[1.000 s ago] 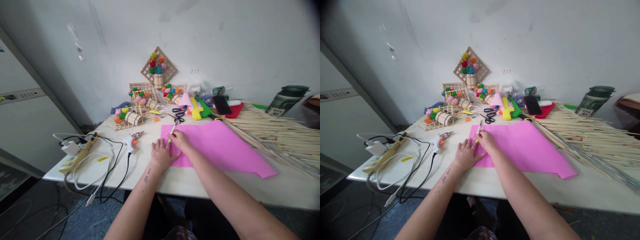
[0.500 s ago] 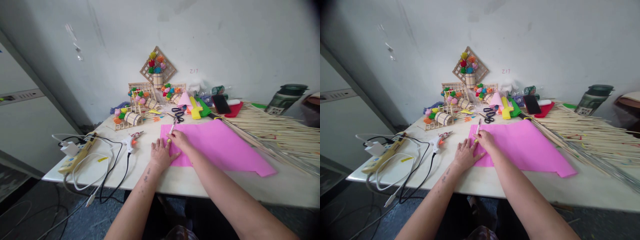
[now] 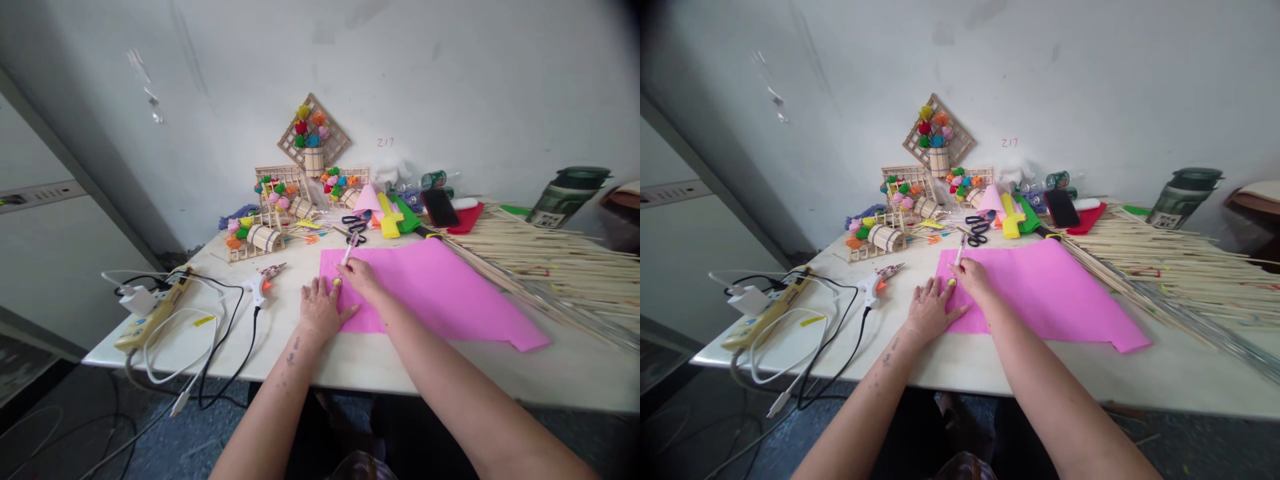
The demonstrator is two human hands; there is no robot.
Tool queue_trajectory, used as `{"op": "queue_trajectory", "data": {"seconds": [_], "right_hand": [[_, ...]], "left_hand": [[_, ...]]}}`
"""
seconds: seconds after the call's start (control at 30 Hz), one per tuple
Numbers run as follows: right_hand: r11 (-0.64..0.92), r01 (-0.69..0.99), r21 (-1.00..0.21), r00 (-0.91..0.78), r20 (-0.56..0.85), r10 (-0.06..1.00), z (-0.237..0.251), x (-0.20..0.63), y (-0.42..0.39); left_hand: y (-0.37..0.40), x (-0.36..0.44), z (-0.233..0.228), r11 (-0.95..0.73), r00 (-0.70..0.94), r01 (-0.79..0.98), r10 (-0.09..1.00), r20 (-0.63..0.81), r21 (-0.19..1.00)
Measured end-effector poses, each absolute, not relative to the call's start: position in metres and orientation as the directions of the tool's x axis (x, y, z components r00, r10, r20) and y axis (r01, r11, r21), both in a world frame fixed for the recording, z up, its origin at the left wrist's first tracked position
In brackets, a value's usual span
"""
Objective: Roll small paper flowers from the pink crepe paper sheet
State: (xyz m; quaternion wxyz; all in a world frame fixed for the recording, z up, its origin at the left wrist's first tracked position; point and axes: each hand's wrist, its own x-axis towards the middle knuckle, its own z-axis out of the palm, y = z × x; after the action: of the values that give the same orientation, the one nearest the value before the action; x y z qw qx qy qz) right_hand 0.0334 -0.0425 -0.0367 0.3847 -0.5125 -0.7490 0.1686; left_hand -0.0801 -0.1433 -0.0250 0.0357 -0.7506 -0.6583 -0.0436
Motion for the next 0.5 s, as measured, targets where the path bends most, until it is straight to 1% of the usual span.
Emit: {"op": "queue_trajectory", "data": {"seconds": [0.17,0.37,0.5], "right_hand": [[0.452,0.574,-0.682,-0.191,0.425,0.885,-0.0388,0.0375,-0.0394],[0.387,0.668,-0.636,-0.182,0.365,0.913,-0.0335,0.0388,-0.0454],[0.401,0.677,-0.617,-0.204,0.366,0.908,-0.0316,0.0392,-0.0479]], "left_hand": [[-0.1424,-0.0801,-0.0255,-0.133,0.131,0.991,0.985,0.111,0.005],[-0.1420,-0.0803,-0.0262,-0.130,0.130,0.991,0.986,0.107,-0.013],[-0.1422,-0.0800,-0.0257,-0.129,0.130,0.991,0.986,0.101,-0.015]]}}
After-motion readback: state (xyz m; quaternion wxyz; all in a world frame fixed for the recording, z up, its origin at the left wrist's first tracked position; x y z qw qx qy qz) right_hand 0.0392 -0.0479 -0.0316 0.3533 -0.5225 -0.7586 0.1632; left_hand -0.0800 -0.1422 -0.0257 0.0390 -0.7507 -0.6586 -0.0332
